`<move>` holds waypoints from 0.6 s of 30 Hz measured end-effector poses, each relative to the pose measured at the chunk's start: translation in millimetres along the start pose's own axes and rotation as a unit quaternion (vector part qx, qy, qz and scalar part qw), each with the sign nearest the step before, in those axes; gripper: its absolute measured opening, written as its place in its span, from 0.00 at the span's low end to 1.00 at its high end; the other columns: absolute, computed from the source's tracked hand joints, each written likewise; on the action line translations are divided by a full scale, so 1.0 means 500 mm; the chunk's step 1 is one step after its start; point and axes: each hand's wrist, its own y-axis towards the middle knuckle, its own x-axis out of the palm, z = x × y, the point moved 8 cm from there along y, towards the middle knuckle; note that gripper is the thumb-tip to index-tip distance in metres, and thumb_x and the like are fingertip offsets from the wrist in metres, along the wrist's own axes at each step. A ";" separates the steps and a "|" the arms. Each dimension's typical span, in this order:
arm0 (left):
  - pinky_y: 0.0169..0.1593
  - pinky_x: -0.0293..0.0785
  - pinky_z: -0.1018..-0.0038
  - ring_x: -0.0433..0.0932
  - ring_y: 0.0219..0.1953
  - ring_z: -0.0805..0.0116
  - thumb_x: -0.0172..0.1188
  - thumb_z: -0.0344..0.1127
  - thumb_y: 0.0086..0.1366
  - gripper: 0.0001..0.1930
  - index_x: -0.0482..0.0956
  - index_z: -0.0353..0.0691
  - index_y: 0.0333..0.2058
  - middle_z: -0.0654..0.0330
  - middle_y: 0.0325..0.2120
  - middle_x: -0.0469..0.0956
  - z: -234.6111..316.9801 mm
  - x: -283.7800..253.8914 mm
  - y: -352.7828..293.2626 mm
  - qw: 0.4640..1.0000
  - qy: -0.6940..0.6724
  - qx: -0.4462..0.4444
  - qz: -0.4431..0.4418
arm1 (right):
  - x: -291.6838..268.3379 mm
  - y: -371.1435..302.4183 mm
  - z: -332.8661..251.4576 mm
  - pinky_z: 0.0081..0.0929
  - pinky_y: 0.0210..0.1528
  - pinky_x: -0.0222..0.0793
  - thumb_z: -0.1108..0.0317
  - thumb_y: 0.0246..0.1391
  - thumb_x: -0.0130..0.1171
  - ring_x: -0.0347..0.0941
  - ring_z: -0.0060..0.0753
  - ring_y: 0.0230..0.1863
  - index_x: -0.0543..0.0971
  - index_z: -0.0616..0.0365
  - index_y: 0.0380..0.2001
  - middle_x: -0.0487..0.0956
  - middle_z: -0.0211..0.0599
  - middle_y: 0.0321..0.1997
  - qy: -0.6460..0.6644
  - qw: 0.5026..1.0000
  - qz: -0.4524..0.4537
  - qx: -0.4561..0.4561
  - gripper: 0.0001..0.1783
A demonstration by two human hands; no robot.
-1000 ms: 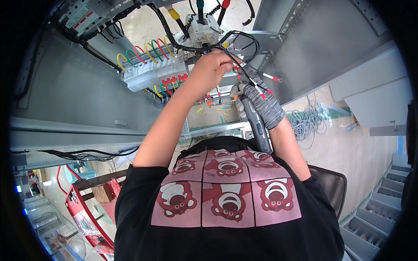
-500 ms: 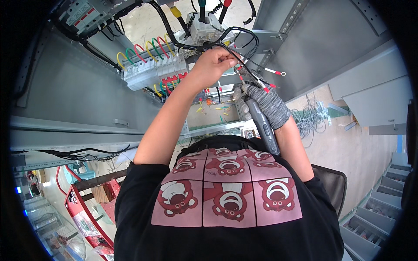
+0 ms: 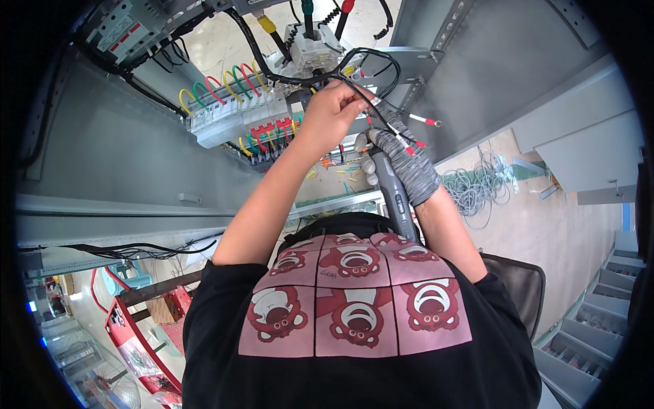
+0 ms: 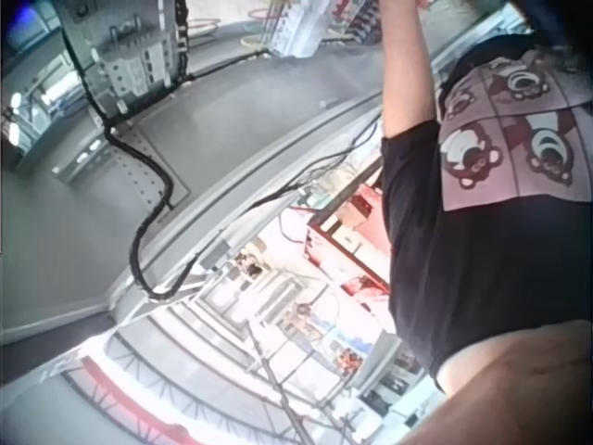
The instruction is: The person uses a power drill to tighten screws on terminals within an open electrical panel. They handle multiple colored wires, connecting them to the terminal block and securing them with the drill.
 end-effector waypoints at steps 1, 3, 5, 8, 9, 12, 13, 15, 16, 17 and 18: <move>0.43 0.71 0.76 0.75 0.37 0.73 0.58 0.27 0.62 0.11 0.81 0.37 0.43 0.61 0.38 0.75 0.005 0.001 -0.006 1.000 -0.002 0.005 -0.002 | 0.026 -0.020 -0.021 0.19 0.18 0.70 0.69 0.63 0.49 0.72 0.23 0.21 0.62 0.50 0.62 0.76 0.35 0.33 0.057 0.998 -0.002 0.000 0.25; 0.46 0.73 0.74 0.77 0.39 0.70 0.57 0.24 0.60 0.12 0.80 0.36 0.43 0.59 0.39 0.75 0.017 0.006 -0.020 0.999 0.006 0.031 -0.008 | 0.014 -0.007 -0.008 0.19 0.18 0.71 0.69 0.63 0.49 0.72 0.23 0.22 0.62 0.50 0.63 0.76 0.35 0.33 0.019 0.999 -0.006 -0.027 0.25; 0.45 0.74 0.73 0.78 0.39 0.68 0.57 0.22 0.59 0.13 0.79 0.36 0.44 0.58 0.39 0.74 0.026 0.009 -0.027 1.000 0.010 0.018 0.007 | 0.007 -0.011 0.010 0.20 0.22 0.73 0.66 0.63 0.51 0.74 0.23 0.24 0.64 0.50 0.63 0.76 0.35 0.35 0.054 0.999 0.006 -0.002 0.25; 0.43 0.75 0.72 0.79 0.39 0.65 0.56 0.20 0.57 0.14 0.79 0.35 0.42 0.57 0.38 0.74 0.041 0.010 -0.031 0.998 0.036 0.023 0.039 | -0.008 -0.008 0.017 0.21 0.26 0.75 0.64 0.63 0.53 0.77 0.25 0.28 0.67 0.52 0.60 0.76 0.34 0.37 0.027 0.998 0.053 -0.024 0.23; 0.43 0.75 0.72 0.79 0.39 0.65 0.56 0.20 0.56 0.14 0.79 0.35 0.42 0.56 0.37 0.74 0.034 0.005 -0.034 0.998 0.038 0.015 0.049 | 0.024 -0.032 -0.011 0.17 0.29 0.73 0.64 0.59 0.60 0.77 0.22 0.30 0.72 0.60 0.50 0.79 0.33 0.35 0.124 0.990 0.063 -0.010 0.19; 0.40 0.74 0.72 0.78 0.35 0.65 0.55 0.19 0.56 0.13 0.79 0.35 0.41 0.56 0.33 0.73 0.056 0.000 -0.040 0.992 0.068 0.059 0.085 | -0.009 -0.066 0.029 0.20 0.33 0.75 0.62 0.59 0.59 0.78 0.25 0.31 0.70 0.60 0.52 0.79 0.37 0.39 0.141 0.988 0.046 0.040 0.22; 0.39 0.73 0.72 0.78 0.34 0.65 0.55 0.19 0.56 0.13 0.79 0.35 0.40 0.56 0.32 0.73 0.058 -0.004 -0.046 0.990 0.076 0.061 0.097 | -0.011 -0.088 0.050 0.22 0.35 0.76 0.60 0.61 0.58 0.78 0.27 0.32 0.66 0.60 0.56 0.79 0.39 0.39 0.121 0.988 0.022 0.096 0.25; 0.37 0.72 0.72 0.76 0.32 0.65 0.56 0.19 0.56 0.12 0.79 0.35 0.40 0.56 0.32 0.73 0.045 -0.013 -0.051 0.989 0.062 0.047 0.122 | 0.021 -0.149 0.040 0.23 0.34 0.76 0.58 0.62 0.56 0.78 0.26 0.32 0.64 0.60 0.58 0.79 0.37 0.36 0.111 0.983 -0.029 0.145 0.26; 0.37 0.72 0.73 0.76 0.32 0.65 0.56 0.19 0.56 0.12 0.79 0.35 0.40 0.57 0.32 0.73 0.048 -0.017 -0.052 0.987 0.068 0.061 0.134 | 0.034 -0.171 0.033 0.23 0.33 0.76 0.58 0.62 0.55 0.78 0.26 0.31 0.63 0.60 0.59 0.79 0.36 0.34 0.103 0.979 -0.056 0.168 0.27; 0.37 0.72 0.73 0.76 0.32 0.65 0.56 0.19 0.56 0.12 0.79 0.35 0.39 0.57 0.32 0.74 0.053 -0.020 -0.057 0.984 0.074 0.075 0.147 | 0.018 -0.183 0.039 0.22 0.32 0.76 0.58 0.63 0.54 0.77 0.25 0.30 0.63 0.59 0.58 0.78 0.35 0.33 0.073 0.981 -0.034 0.175 0.26; 0.38 0.72 0.73 0.76 0.32 0.65 0.57 0.19 0.56 0.12 0.79 0.35 0.39 0.57 0.32 0.74 0.057 -0.019 -0.062 0.980 0.075 0.089 0.161 | -0.001 -0.190 0.041 0.21 0.31 0.75 0.58 0.63 0.54 0.77 0.23 0.29 0.64 0.59 0.58 0.78 0.34 0.31 0.039 0.982 -0.008 0.183 0.25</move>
